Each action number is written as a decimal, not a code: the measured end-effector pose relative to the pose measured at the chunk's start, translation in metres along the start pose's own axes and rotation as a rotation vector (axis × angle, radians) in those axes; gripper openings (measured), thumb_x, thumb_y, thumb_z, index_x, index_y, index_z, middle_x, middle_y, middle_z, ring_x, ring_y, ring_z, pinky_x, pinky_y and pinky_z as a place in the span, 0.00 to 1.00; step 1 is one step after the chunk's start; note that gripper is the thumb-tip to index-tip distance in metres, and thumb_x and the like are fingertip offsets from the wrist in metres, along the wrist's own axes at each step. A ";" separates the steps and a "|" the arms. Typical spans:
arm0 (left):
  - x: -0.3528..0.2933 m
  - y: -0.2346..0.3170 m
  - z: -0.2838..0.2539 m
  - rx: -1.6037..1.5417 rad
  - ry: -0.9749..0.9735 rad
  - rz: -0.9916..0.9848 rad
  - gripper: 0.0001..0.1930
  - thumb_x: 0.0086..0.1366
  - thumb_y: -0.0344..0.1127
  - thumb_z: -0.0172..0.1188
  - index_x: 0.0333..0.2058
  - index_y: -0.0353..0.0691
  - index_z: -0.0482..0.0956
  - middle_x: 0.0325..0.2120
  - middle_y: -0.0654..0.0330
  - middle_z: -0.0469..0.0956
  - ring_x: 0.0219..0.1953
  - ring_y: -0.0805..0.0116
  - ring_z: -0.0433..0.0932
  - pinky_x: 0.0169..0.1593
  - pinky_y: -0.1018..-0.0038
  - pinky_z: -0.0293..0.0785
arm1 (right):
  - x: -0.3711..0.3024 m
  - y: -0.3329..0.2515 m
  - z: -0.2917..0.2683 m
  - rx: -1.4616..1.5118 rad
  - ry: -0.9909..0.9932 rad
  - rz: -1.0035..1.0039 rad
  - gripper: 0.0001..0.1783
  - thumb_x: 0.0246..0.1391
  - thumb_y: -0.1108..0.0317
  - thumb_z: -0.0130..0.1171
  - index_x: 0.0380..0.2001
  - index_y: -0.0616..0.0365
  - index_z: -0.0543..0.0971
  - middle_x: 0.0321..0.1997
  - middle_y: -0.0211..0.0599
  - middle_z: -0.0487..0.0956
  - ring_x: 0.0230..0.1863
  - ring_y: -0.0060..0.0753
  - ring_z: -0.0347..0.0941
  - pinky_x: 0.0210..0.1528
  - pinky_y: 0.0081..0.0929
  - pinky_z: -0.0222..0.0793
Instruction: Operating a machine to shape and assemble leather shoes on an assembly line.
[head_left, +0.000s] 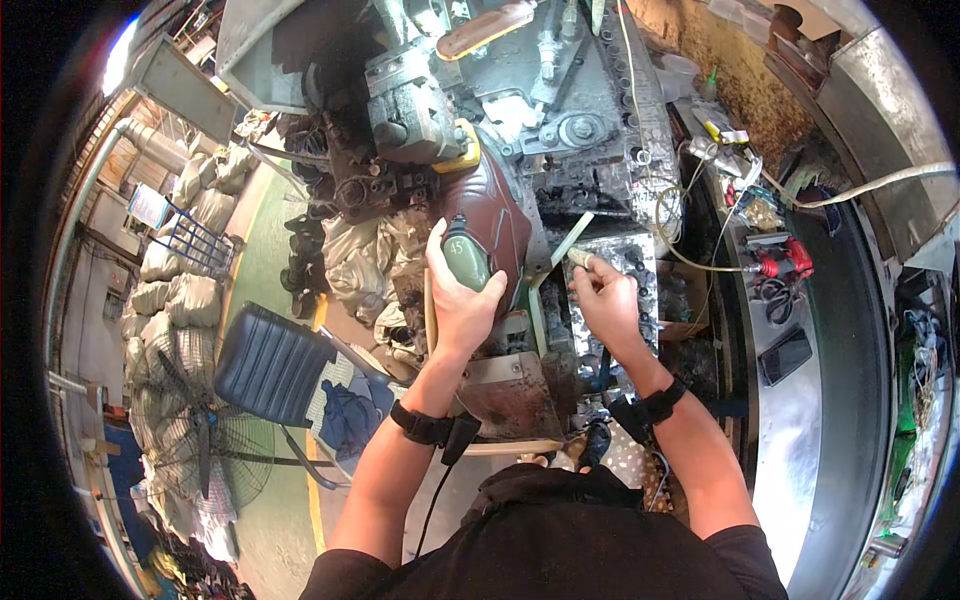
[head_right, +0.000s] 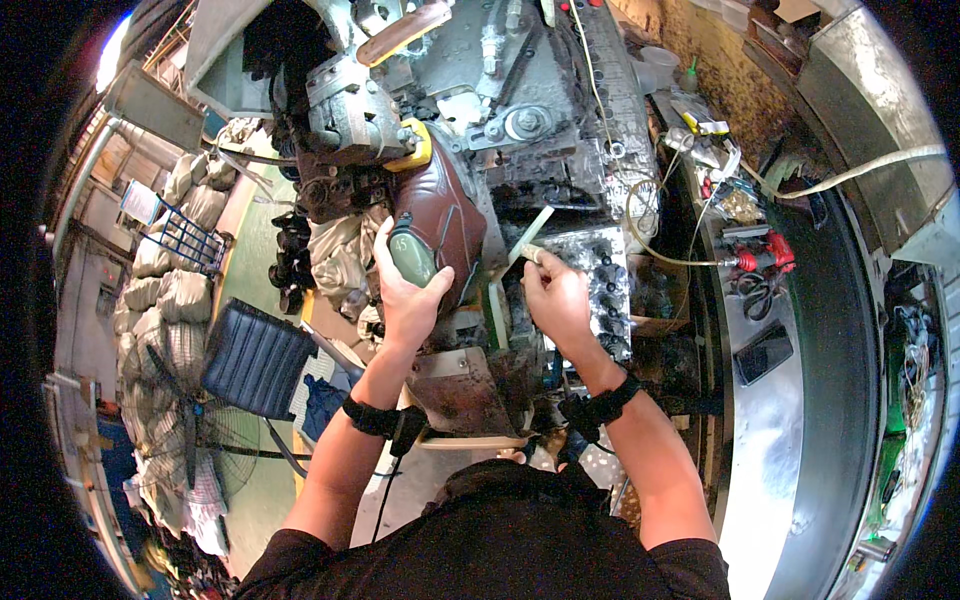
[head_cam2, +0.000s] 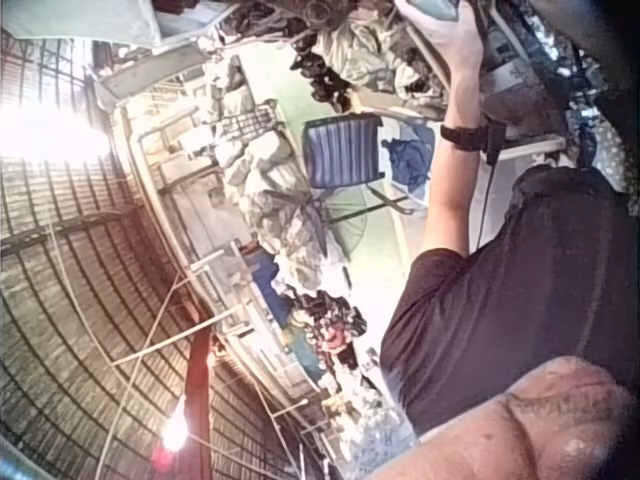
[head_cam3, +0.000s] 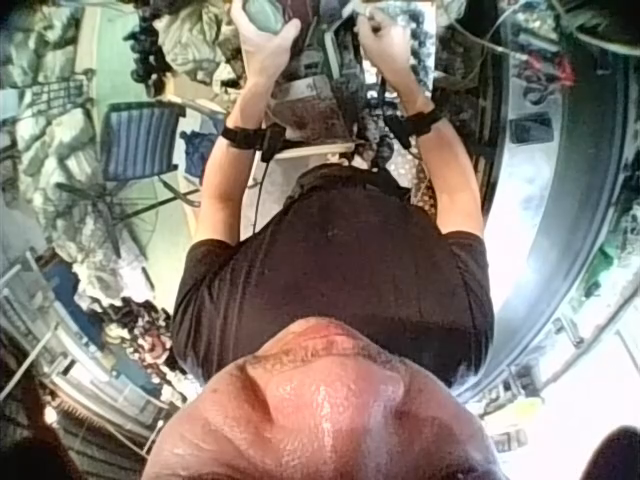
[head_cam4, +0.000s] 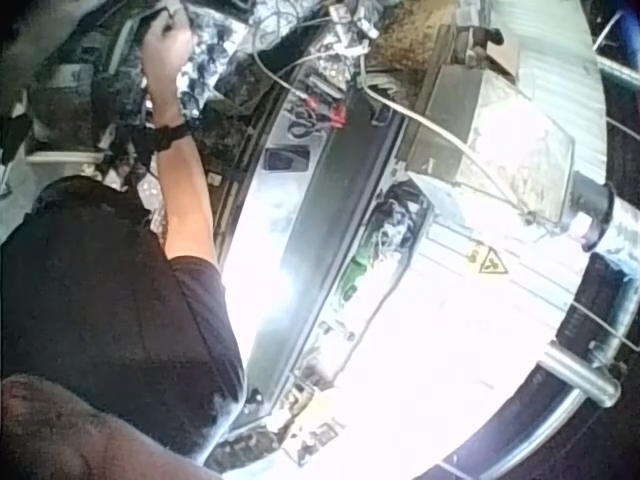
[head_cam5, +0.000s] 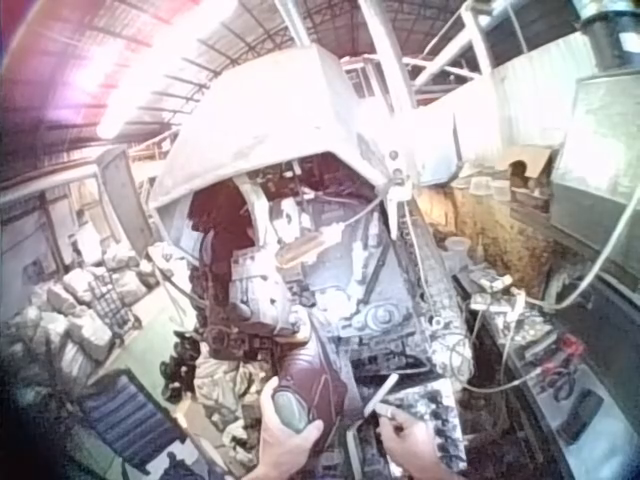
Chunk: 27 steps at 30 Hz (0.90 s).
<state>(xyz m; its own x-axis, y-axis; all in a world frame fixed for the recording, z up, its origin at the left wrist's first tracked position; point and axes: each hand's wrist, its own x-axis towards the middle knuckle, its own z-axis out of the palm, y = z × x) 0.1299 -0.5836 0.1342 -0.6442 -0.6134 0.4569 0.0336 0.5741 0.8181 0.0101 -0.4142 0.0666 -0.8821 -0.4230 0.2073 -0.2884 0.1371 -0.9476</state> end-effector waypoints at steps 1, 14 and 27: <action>0.000 -0.001 0.000 0.001 -0.001 0.000 0.49 0.51 0.24 0.70 0.70 0.37 0.53 0.57 0.52 0.67 0.58 0.62 0.70 0.64 0.67 0.66 | -0.001 -0.003 -0.001 -0.028 0.001 0.000 0.13 0.63 0.68 0.60 0.44 0.66 0.83 0.26 0.41 0.86 0.25 0.18 0.81 0.30 0.22 0.75; -0.003 0.000 0.000 0.097 0.037 0.009 0.48 0.52 0.28 0.71 0.69 0.33 0.53 0.63 0.45 0.63 0.65 0.54 0.64 0.69 0.62 0.59 | 0.000 0.005 0.004 0.022 0.012 0.008 0.14 0.62 0.67 0.59 0.46 0.63 0.83 0.26 0.47 0.84 0.24 0.38 0.82 0.29 0.33 0.74; 0.004 -0.030 -0.054 0.088 0.000 0.012 0.13 0.72 0.30 0.57 0.50 0.29 0.81 0.38 0.56 0.81 0.42 0.68 0.79 0.48 0.73 0.73 | -0.003 -0.018 -0.004 -0.104 0.009 -0.093 0.12 0.60 0.66 0.65 0.44 0.61 0.85 0.30 0.49 0.84 0.27 0.43 0.83 0.31 0.31 0.76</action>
<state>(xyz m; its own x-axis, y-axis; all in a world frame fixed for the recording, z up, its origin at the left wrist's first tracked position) 0.1677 -0.6327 0.1307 -0.6440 -0.6063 0.4666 -0.0261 0.6270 0.7786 0.0165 -0.4119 0.0844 -0.8530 -0.4304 0.2952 -0.4054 0.1901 -0.8941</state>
